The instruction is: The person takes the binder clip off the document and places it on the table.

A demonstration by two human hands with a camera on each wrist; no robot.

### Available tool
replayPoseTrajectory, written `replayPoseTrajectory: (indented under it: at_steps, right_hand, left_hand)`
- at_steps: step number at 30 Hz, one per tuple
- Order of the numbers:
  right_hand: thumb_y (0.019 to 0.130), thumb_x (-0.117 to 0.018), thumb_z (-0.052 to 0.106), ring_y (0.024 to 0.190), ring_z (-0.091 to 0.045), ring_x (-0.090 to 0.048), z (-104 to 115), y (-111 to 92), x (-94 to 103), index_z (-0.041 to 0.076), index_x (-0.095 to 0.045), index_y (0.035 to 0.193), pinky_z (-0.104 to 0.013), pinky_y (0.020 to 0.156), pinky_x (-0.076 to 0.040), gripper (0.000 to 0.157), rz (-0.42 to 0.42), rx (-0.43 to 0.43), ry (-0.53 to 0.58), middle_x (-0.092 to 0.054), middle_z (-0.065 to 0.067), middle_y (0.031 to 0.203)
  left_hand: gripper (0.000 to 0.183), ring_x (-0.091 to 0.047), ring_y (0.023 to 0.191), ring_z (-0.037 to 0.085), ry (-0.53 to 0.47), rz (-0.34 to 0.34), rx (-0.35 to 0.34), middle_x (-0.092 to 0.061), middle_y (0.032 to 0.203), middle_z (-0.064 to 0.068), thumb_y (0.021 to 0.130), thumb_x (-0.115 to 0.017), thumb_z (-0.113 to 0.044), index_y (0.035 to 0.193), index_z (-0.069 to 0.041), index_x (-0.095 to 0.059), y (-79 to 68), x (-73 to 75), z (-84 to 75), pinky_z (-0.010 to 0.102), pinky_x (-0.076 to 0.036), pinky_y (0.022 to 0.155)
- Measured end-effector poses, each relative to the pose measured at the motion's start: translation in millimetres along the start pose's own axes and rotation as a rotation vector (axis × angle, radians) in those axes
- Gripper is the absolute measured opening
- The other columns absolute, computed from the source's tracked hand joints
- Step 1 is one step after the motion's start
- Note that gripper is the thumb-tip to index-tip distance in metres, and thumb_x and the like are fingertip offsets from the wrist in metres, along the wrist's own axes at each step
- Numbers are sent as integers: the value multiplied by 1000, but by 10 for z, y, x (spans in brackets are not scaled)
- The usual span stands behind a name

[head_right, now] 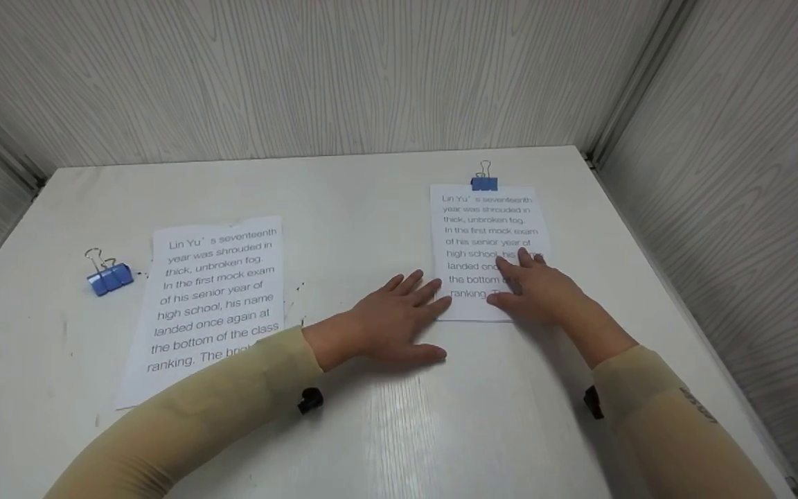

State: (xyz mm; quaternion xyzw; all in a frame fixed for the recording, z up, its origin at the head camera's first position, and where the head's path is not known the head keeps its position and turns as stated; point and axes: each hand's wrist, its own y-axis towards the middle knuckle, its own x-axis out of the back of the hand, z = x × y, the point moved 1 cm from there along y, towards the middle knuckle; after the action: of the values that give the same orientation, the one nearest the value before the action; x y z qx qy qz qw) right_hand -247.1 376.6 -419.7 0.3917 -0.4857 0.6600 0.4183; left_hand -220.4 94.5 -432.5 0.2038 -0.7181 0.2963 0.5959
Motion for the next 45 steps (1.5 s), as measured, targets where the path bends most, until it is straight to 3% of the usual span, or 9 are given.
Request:
replayPoseTrajectory:
  at_steps: [10, 19, 27, 37, 45]
  right_hand:
    - [100, -59, 67, 156, -56, -9, -8, 9, 16, 15, -28, 169, -76, 118, -23, 92, -5, 12, -1, -11, -30, 172]
    - [101, -60, 66, 155, -57, -12, 252, -19, 11, 13, -30, 168, -74, 119, -23, 90, -20, 51, -26, -13, -32, 171]
    - [100, -64, 62, 155, -54, -18, 515, -63, -117, 15, -35, 166, -71, 120, -27, 86, -36, 76, -48, -19, -29, 170]
    - [98, -68, 59, 154, -51, -28, 893, -120, -240, 17, -40, 165, -69, 117, -35, 84, -64, 141, -123, -29, -27, 168]
    - [96, -72, 55, 151, -51, -36, 1174, -196, -339, 17, -45, 163, -66, 114, -42, 81, -72, 193, -131, -37, -27, 165]
  left_hand:
    - [86, -9, 164, 26, -19, 50, 20, -19, 176, 1, 101, -38, -76, 170, -24, -29, 16, 114, -45, 41, -10, 131]
    - [89, -15, 163, 26, 20, 69, 22, -26, 174, 4, 102, -39, -76, 168, -16, -35, -129, 177, 0, 42, -12, 131]
    - [87, -24, 161, 28, 35, 68, 5, -34, 171, 6, 102, -41, -74, 165, -14, -41, -398, 133, 72, 44, -15, 131]
    - [88, -29, 159, 32, 30, -4, -17, -39, 168, 13, 101, -46, -74, 161, -10, -47, -886, 28, 158, 45, -15, 131]
    - [88, -32, 157, 31, 27, -15, -14, -42, 166, 13, 100, -46, -74, 159, -9, -50, -1201, -52, 225, 45, -16, 131]
